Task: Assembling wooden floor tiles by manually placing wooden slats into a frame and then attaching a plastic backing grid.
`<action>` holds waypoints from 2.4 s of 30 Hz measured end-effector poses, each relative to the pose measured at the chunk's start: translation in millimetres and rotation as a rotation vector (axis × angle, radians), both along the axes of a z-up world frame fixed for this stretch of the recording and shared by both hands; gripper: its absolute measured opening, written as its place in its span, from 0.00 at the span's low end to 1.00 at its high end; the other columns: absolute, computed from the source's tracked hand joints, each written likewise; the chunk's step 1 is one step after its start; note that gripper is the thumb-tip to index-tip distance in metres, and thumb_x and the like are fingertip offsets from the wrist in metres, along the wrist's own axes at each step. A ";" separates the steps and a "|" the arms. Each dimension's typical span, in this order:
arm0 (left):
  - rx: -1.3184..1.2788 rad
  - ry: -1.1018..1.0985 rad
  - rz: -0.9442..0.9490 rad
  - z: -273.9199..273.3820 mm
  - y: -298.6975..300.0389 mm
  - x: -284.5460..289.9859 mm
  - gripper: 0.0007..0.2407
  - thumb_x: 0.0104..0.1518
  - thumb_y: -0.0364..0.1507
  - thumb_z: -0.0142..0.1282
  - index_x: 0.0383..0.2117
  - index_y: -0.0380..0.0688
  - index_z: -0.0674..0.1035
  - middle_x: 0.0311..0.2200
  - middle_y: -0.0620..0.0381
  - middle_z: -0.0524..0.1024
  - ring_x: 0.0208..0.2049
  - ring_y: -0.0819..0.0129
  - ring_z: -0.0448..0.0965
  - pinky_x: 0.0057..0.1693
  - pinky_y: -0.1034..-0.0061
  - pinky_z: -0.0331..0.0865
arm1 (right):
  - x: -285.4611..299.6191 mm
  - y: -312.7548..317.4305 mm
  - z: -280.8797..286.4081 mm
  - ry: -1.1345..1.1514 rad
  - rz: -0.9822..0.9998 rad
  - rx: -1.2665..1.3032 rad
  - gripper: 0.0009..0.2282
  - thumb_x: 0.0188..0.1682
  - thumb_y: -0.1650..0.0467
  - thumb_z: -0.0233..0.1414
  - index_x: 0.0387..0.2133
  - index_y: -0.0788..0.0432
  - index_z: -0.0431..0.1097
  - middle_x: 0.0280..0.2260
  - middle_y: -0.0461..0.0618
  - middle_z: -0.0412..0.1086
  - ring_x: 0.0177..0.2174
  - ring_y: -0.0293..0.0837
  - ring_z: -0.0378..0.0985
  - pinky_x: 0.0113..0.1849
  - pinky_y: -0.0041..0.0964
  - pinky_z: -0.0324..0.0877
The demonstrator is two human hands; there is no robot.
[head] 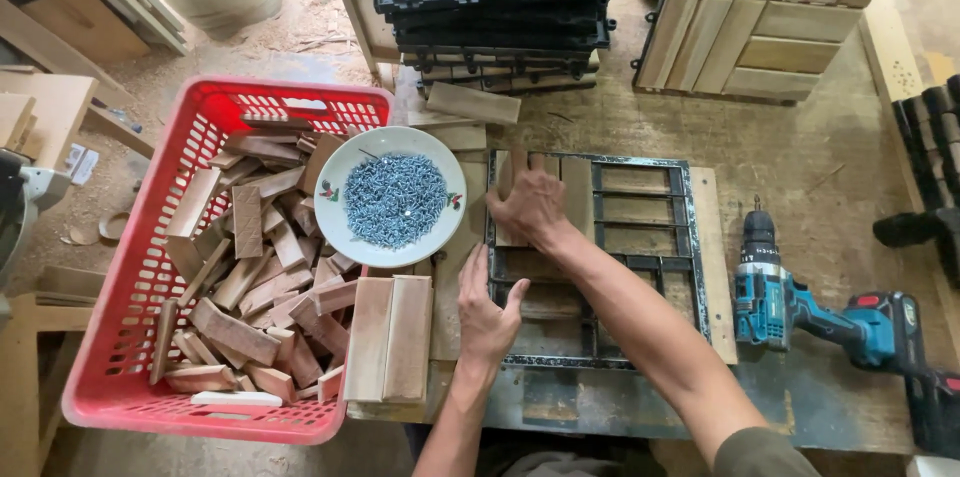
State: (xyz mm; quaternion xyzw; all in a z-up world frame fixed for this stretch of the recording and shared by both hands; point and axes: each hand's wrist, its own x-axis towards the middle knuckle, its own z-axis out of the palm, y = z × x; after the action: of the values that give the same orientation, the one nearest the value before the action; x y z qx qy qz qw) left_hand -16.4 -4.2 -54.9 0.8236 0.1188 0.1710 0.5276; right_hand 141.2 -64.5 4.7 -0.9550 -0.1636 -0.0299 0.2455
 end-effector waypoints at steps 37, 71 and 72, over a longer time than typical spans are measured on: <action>0.558 0.096 -0.086 -19.8 -14.1 11.7 0.40 0.53 0.41 0.67 0.66 0.25 0.59 0.70 0.32 0.53 0.66 0.41 0.58 0.69 0.55 0.57 | 17.2 -26.1 -64.8 -0.159 0.315 -0.290 0.32 0.61 0.56 0.30 0.69 0.69 0.38 0.71 0.67 0.35 0.70 0.59 0.35 0.67 0.54 0.35; 0.760 0.454 -0.343 30.5 -21.6 87.8 0.50 0.46 0.51 0.66 0.73 0.46 0.48 0.74 0.43 0.40 0.74 0.41 0.37 0.70 0.35 0.43 | -35.3 -112.7 -59.2 -0.191 0.013 0.152 0.32 0.55 0.59 0.49 0.69 0.66 0.51 0.67 0.66 0.52 0.66 0.63 0.52 0.63 0.55 0.51; 0.737 0.477 -0.336 27.3 -22.2 91.0 0.53 0.42 0.50 0.70 0.73 0.48 0.47 0.75 0.44 0.37 0.74 0.41 0.36 0.70 0.34 0.44 | -37.4 -111.9 -55.8 -0.175 0.006 0.140 0.31 0.55 0.59 0.48 0.68 0.67 0.53 0.66 0.67 0.55 0.65 0.63 0.54 0.63 0.54 0.51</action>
State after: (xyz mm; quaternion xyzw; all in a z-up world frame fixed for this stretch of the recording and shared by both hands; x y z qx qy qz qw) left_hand 74.6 -26.5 -27.7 0.9802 0.0329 -0.0799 0.1784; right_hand 103.8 -176.4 -51.2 -0.9287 -0.1847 -0.1240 0.2965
